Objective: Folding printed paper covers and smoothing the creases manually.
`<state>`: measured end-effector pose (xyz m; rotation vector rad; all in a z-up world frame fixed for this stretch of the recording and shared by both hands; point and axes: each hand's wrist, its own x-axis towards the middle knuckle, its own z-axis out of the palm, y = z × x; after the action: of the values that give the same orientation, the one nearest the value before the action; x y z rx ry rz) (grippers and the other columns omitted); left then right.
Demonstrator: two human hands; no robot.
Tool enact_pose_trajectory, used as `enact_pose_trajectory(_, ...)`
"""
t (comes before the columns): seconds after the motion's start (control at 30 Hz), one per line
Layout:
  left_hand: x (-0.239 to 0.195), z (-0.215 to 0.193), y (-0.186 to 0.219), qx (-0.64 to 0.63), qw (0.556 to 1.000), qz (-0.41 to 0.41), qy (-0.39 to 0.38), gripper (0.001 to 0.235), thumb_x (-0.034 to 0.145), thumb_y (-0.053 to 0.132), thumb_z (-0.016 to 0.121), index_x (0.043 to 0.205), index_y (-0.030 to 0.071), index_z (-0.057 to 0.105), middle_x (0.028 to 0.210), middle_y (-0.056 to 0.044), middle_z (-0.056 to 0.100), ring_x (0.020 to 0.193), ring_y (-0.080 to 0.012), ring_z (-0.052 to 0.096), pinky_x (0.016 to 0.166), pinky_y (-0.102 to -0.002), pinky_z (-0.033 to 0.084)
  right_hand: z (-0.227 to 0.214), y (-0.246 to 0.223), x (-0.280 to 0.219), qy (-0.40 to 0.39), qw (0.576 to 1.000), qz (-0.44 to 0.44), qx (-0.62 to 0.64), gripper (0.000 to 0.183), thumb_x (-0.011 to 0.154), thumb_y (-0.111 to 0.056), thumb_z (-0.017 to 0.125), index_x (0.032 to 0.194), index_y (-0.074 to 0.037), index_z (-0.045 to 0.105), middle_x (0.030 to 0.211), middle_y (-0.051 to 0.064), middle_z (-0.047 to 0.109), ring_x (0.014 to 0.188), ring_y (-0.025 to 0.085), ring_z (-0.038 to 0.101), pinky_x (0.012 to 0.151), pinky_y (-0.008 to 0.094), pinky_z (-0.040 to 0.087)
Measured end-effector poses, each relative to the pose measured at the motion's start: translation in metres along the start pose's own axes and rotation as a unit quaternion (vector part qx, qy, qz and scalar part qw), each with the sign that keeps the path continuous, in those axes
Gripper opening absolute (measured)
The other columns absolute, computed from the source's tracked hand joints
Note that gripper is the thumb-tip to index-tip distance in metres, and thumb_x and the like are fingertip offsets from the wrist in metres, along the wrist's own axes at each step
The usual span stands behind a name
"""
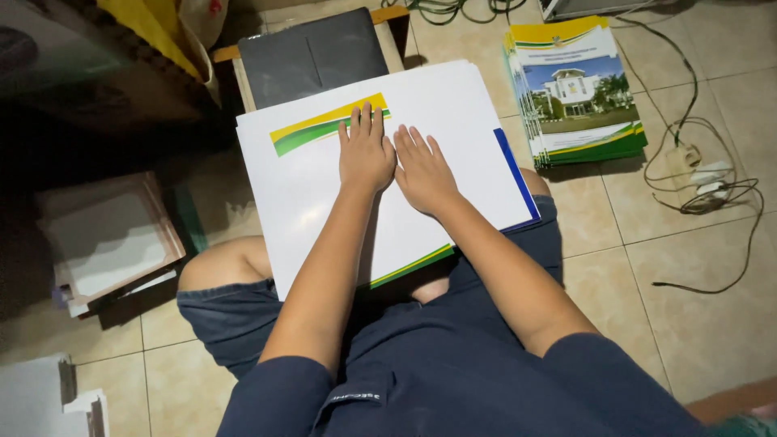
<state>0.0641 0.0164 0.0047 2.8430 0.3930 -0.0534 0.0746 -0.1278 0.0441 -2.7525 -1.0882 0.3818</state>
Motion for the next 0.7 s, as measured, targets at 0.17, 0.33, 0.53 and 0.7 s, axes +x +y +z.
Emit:
enact_pose_trajectory(0.17, -0.005, -0.004, 0.002, -0.01, 1.0, -0.011, 0.002, 0.063, 0.104, 0.031, 0.027, 0.164, 0.009, 0.026, 0.171, -0.012, 0.022, 0.159, -0.0281, 0.015, 0.128, -0.05, 0.011, 0.006, -0.006, -0.06, -0.018, 1.0, 0.0, 0.003, 0.062, 0.108, -0.033, 0.031, 0.161, -0.002, 0.026, 0.169, 0.017, 0.022, 0.157, 0.028, 0.016, 0.126, 0.046, 0.006)
enact_pose_trajectory(0.33, -0.004, -0.002, 0.002, -0.01, 1.0, -0.004, 0.009, 0.063, 0.105, 0.029, 0.027, 0.164, 0.006, 0.025, 0.172, -0.013, 0.02, 0.159, -0.0289, 0.014, 0.128, -0.051, 0.011, 0.002, -0.002, -0.038, -0.026, 1.0, 0.009, 0.008, 0.061, 0.108, -0.031, 0.029, 0.162, -0.003, 0.024, 0.17, 0.016, 0.02, 0.158, 0.027, 0.014, 0.126, 0.046, 0.005)
enact_pose_trajectory(0.53, 0.002, 0.004, -0.006, -0.02, 0.999, 0.018, 0.017, 0.064, 0.104, 0.03, 0.029, 0.162, 0.005, 0.028, 0.17, -0.015, 0.023, 0.158, -0.0314, 0.016, 0.127, -0.053, 0.012, -0.002, 0.006, 0.053, 0.019, 1.0, 0.007, -0.023, 0.06, 0.11, -0.031, 0.028, 0.162, -0.002, 0.023, 0.17, 0.017, 0.019, 0.158, 0.029, 0.014, 0.127, 0.047, 0.006)
enact_pose_trajectory(0.7, 0.004, 0.01, -0.008, -0.05, 0.997, 0.02, 0.06, 0.061, 0.099, 0.021, 0.037, 0.158, 0.004, 0.037, 0.167, -0.015, 0.033, 0.155, -0.032, 0.025, 0.125, -0.054, 0.019, -0.007, 0.0, 0.029, 0.005, 1.0, 0.014, -0.019, 0.061, 0.109, -0.033, 0.03, 0.162, -0.003, 0.022, 0.17, 0.016, 0.018, 0.158, 0.029, 0.012, 0.127, 0.047, 0.005)
